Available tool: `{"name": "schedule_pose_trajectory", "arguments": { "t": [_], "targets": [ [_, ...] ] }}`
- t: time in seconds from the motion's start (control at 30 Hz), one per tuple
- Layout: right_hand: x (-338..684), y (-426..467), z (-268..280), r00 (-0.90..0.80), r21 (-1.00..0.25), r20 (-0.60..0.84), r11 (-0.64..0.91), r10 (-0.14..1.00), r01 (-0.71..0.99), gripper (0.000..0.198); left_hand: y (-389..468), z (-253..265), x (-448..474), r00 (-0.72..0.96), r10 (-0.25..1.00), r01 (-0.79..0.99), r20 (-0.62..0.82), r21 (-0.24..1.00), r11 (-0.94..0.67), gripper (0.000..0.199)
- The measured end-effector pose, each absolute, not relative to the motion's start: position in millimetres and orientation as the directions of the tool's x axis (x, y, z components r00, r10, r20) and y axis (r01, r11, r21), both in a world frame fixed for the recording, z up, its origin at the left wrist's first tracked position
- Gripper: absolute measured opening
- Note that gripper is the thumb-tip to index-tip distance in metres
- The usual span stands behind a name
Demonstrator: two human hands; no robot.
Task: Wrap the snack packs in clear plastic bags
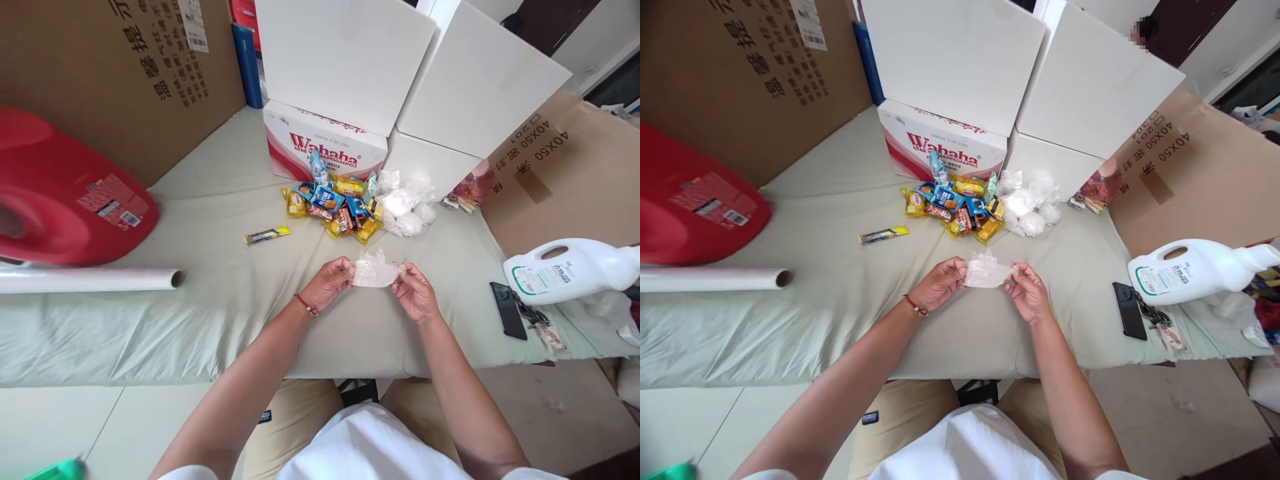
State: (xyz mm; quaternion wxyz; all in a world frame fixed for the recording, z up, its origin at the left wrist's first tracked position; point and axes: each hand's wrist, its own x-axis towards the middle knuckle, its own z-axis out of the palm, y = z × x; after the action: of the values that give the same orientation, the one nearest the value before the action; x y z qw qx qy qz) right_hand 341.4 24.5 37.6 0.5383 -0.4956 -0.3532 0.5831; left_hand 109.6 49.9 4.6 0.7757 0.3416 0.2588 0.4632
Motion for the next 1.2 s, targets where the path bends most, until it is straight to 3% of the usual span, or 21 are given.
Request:
{"name": "schedule_pose_trajectory", "arguments": {
  "t": [0.13,0.23,0.3,0.4,0.53,0.73,0.9,1.1,1.2],
  "targets": [
    [348,17,36,0.197,-0.97,-0.21,-0.179,0.958,-0.164,0.026,54,2,113,0.445,0.894,-0.558,-0.054,0.764,0.324,0.047],
    [350,12,46,0.334,-0.997,0.0,-0.027,0.943,0.077,0.035,55,0,116,0.436,0.899,-0.546,-0.046,0.78,0.305,0.047],
    [345,10,53,0.287,-0.955,0.126,0.039,0.95,0.293,0.042,56,-1,118,0.43,0.902,-0.538,-0.034,0.793,0.287,0.046],
    [334,11,55,0.169,-0.863,0.104,0.004,0.98,0.506,0.056,58,0,119,0.45,0.893,-0.545,-0.023,0.785,0.294,0.045],
    [332,14,43,0.215,-0.91,0.0,-0.089,0.977,0.405,0.034,63,0,115,0.429,0.902,-0.564,-0.043,0.767,0.305,0.044],
    [350,0,35,0.243,-0.992,0.02,-0.011,0.97,0.126,0.023,64,-1,111,0.476,0.877,-0.531,-0.07,0.772,0.35,0.041],
    [354,-7,36,0.099,-0.973,0.114,0.091,0.989,0.214,0.009,63,4,111,0.532,0.835,-0.532,-0.14,0.712,0.459,0.054],
    [344,-4,45,-0.054,-0.941,0.169,0.178,0.984,0.288,0.018,63,4,112,0.539,0.819,-0.404,-0.198,0.793,0.457,0.055],
    [341,-6,49,-0.081,-0.913,0.237,0.25,0.968,0.323,0.021,67,-3,115,0.446,0.87,-0.438,-0.209,0.797,0.416,0.053]
  ]
}}
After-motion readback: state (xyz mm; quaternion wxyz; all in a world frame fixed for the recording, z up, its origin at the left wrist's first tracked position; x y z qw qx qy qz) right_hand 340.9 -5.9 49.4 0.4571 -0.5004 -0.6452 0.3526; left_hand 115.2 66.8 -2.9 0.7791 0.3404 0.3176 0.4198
